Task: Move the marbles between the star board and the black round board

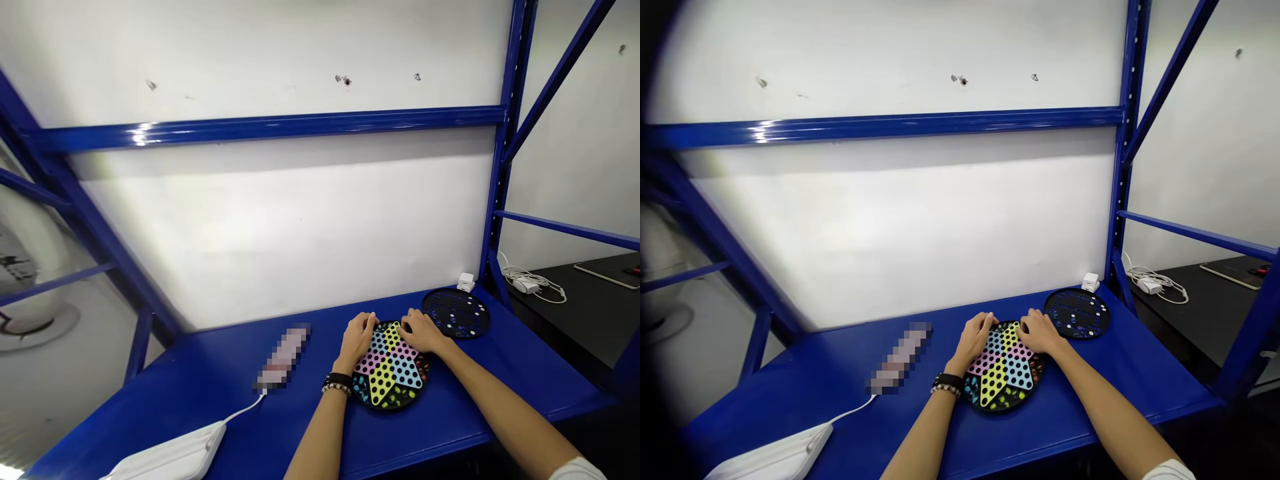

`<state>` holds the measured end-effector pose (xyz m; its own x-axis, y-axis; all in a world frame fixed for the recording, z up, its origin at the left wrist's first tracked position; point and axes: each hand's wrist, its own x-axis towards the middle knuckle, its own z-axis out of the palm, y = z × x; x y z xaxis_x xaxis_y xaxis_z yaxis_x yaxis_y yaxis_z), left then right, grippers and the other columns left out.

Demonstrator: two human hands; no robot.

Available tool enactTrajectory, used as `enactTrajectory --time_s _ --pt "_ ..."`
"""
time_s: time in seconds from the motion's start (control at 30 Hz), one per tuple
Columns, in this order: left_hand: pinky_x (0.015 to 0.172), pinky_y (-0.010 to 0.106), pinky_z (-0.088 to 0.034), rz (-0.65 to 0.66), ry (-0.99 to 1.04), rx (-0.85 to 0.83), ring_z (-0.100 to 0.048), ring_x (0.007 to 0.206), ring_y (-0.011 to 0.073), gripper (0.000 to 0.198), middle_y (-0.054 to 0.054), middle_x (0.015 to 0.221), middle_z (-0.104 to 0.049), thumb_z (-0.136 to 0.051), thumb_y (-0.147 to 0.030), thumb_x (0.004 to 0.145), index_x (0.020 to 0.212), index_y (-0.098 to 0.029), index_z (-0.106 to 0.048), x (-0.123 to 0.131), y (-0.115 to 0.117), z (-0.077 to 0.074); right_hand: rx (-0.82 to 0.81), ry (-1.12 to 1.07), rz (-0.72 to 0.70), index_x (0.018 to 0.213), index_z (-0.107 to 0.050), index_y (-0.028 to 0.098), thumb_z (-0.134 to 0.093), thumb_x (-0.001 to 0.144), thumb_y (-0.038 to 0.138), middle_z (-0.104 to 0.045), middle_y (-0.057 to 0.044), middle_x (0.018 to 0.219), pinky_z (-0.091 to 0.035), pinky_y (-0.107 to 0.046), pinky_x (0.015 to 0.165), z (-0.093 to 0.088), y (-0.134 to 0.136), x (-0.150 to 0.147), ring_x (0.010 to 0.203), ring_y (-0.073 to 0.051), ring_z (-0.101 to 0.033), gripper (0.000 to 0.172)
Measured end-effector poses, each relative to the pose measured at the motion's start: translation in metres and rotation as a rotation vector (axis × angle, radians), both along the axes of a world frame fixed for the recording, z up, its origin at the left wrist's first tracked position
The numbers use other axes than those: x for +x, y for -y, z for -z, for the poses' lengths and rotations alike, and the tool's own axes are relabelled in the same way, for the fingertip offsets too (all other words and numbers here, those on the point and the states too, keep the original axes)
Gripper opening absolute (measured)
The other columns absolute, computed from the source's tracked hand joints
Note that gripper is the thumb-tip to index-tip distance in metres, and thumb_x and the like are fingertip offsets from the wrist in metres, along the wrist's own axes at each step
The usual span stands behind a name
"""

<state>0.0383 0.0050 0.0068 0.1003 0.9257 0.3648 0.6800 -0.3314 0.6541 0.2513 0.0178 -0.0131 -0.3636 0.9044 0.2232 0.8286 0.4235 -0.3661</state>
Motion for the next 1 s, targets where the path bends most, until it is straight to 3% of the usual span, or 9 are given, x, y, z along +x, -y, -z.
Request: enactTrajectory --time_s 0.23,0.37,0.57,0.73,0.87,1.0 --pt "0.077 0.033 -0.047 -0.001 -0.012 -0.023 -0.062 0.079 0.0204 0.054 0.005 0.084 -0.068 -0.028 -0.055 0.096 0.083 -0.022 -0.068 0.0 -0.001 0.001 -0.053 0.031 -0.011 0.06 -0.056 0.018 -0.036 0.098 0.047 -0.057 -0.005 0.082 -0.033 -0.028 0.071 0.002 -0.003 0.003 0.077 -0.016 -0.053 0.052" --pt "0.077 0.034 -0.047 0.0 -0.009 -0.026 -0.062 0.081 0.0208 0.056 0.005 0.086 -0.069 -0.027 -0.056 0.096 0.084 -0.021 -0.068 -0.001 -0.001 0.001 -0.023 -0.004 -0.004 0.058 -0.054 0.018 -0.037 0.098 0.046 -0.055 -0.003 0.08 -0.032 -0.026 0.067 0.001 -0.008 0.006 0.072 -0.014 -0.051 0.052" --pt "0.078 0.034 -0.047 -0.003 -0.026 -0.029 -0.062 0.082 0.021 0.054 0.006 0.087 -0.069 -0.029 -0.055 0.095 0.084 -0.021 -0.069 -0.001 -0.002 0.002 0.163 -0.065 0.389 0.07 -0.058 0.019 -0.038 0.098 0.045 -0.056 -0.004 0.083 -0.031 -0.027 0.068 -0.007 -0.024 0.046 0.074 -0.015 -0.051 0.043" --pt "0.079 0.034 -0.048 0.015 -0.063 -0.041 -0.063 0.085 0.0216 0.051 0.005 0.093 -0.071 -0.03 -0.053 0.096 0.084 -0.022 -0.07 0.0 -0.003 0.003 0.091 -0.032 0.573 0.081 -0.059 0.02 -0.05 0.092 0.04 -0.058 -0.006 0.091 -0.032 -0.03 0.072 -0.001 -0.032 0.082 0.088 -0.021 -0.054 0.024" --pt "0.082 0.034 -0.048 0.028 -0.084 -0.044 -0.063 0.092 0.0227 0.049 0.005 0.099 -0.071 -0.029 -0.049 0.096 0.088 -0.024 -0.07 -0.001 -0.003 0.004 0.109 -0.076 0.464 0.086 -0.061 0.02 -0.051 0.091 0.041 -0.059 -0.007 0.097 -0.034 -0.034 0.08 -0.004 -0.028 0.071 0.097 -0.023 -0.053 0.023" --pt "0.079 0.032 -0.048 0.02 -0.125 0.0 -0.063 0.091 0.0216 0.041 0.006 0.1 -0.069 -0.035 -0.047 0.095 0.094 -0.024 -0.069 0.0 -0.002 0.004 0.062 -0.121 0.177 0.087 -0.063 0.022 -0.05 0.091 0.046 -0.062 -0.005 0.098 -0.035 -0.035 0.085 -0.011 -0.012 0.034 0.097 -0.021 -0.054 0.028"
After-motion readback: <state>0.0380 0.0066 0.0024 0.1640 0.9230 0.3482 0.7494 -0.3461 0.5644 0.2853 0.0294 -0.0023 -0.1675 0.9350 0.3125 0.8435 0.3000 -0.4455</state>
